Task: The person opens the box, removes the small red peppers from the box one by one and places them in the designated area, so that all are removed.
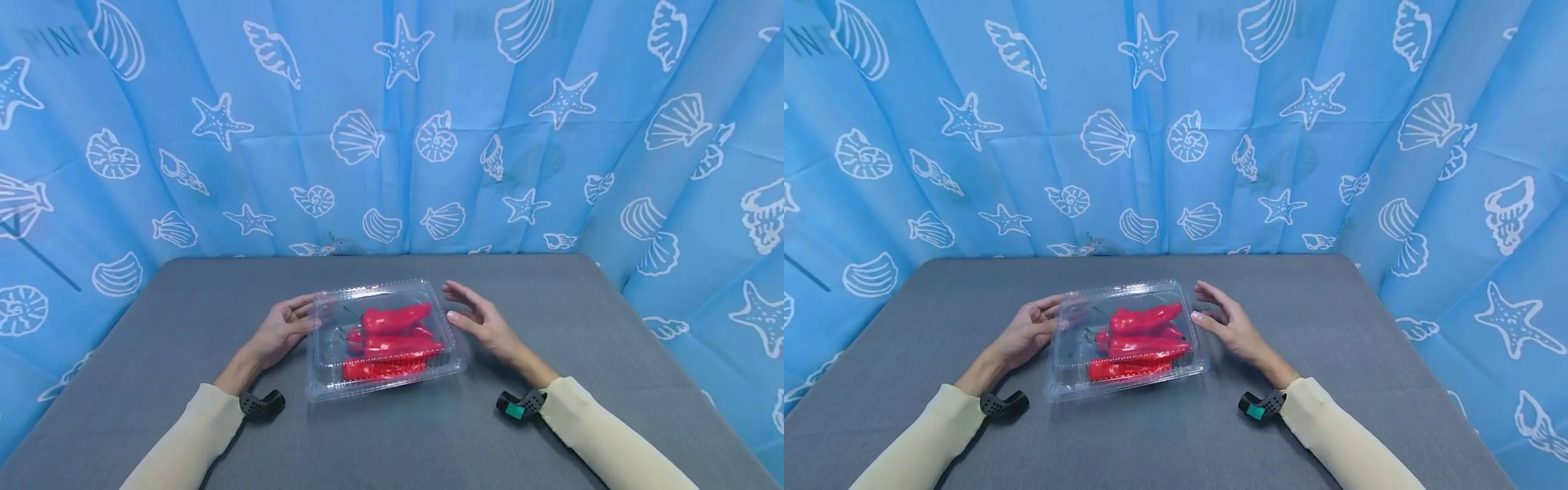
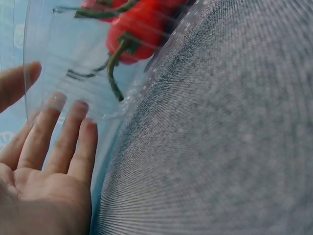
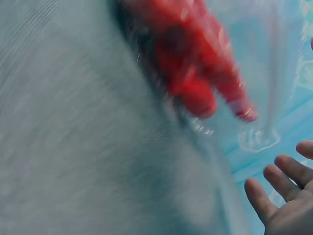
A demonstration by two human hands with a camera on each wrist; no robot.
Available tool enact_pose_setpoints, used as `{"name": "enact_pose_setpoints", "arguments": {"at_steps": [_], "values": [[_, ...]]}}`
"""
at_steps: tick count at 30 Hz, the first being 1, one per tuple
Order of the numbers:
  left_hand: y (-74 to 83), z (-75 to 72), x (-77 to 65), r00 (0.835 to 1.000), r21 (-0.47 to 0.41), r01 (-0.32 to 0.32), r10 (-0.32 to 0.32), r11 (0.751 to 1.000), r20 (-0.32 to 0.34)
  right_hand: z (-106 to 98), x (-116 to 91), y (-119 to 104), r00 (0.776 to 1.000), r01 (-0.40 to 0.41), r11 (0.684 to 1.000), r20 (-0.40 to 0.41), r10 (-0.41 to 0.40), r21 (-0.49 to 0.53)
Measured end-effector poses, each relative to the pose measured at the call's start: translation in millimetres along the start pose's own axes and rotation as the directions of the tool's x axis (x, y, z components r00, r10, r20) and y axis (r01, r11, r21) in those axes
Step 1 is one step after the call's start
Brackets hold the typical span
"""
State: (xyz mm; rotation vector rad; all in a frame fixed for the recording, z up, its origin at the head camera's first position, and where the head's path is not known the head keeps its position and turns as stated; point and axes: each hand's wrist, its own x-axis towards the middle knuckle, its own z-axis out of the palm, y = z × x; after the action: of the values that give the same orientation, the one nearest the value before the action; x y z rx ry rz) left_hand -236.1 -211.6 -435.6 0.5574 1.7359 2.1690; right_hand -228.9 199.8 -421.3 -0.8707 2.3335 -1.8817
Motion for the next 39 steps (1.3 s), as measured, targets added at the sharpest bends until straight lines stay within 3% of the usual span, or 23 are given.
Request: {"name": "enact_pose_setpoints", "arguments": {"at_steps": [4,10,23,35,39], "values": [[0.3,-0.3,0.7,0.997,-0.010,-0.010,0.009,1.000,-0.073,-1.7,0.0,-13.1,0.997,0.050,0.995,0.066,-0.045,-0.085],[0.7,-0.1,0.9,0.991,-0.011,-0.036,0.034,0.999,-0.131,12.5,-4.4,-23.4,0.986,-0.031,0.949,0.145,0.080,-0.314],[-2.2,-1.6,1.1,0.993,0.005,-0.032,0.033,0.999,-0.109,26.2,-8.7,-13.9,0.986,-0.075,0.981,0.137,0.100,-0.176],[-4.5,-2.5,1.8,0.993,0.007,-0.048,0.048,0.999,-0.107,22.4,-7.0,-11.4,0.975,0.038,0.986,0.220,-0.002,-0.161],[-4.3,-2.5,1.5,0.992,0.012,-0.051,0.052,0.999,-0.112,22.2,-6.9,-12.5,0.973,0.040,0.987,0.232,-0.002,-0.157]]}}
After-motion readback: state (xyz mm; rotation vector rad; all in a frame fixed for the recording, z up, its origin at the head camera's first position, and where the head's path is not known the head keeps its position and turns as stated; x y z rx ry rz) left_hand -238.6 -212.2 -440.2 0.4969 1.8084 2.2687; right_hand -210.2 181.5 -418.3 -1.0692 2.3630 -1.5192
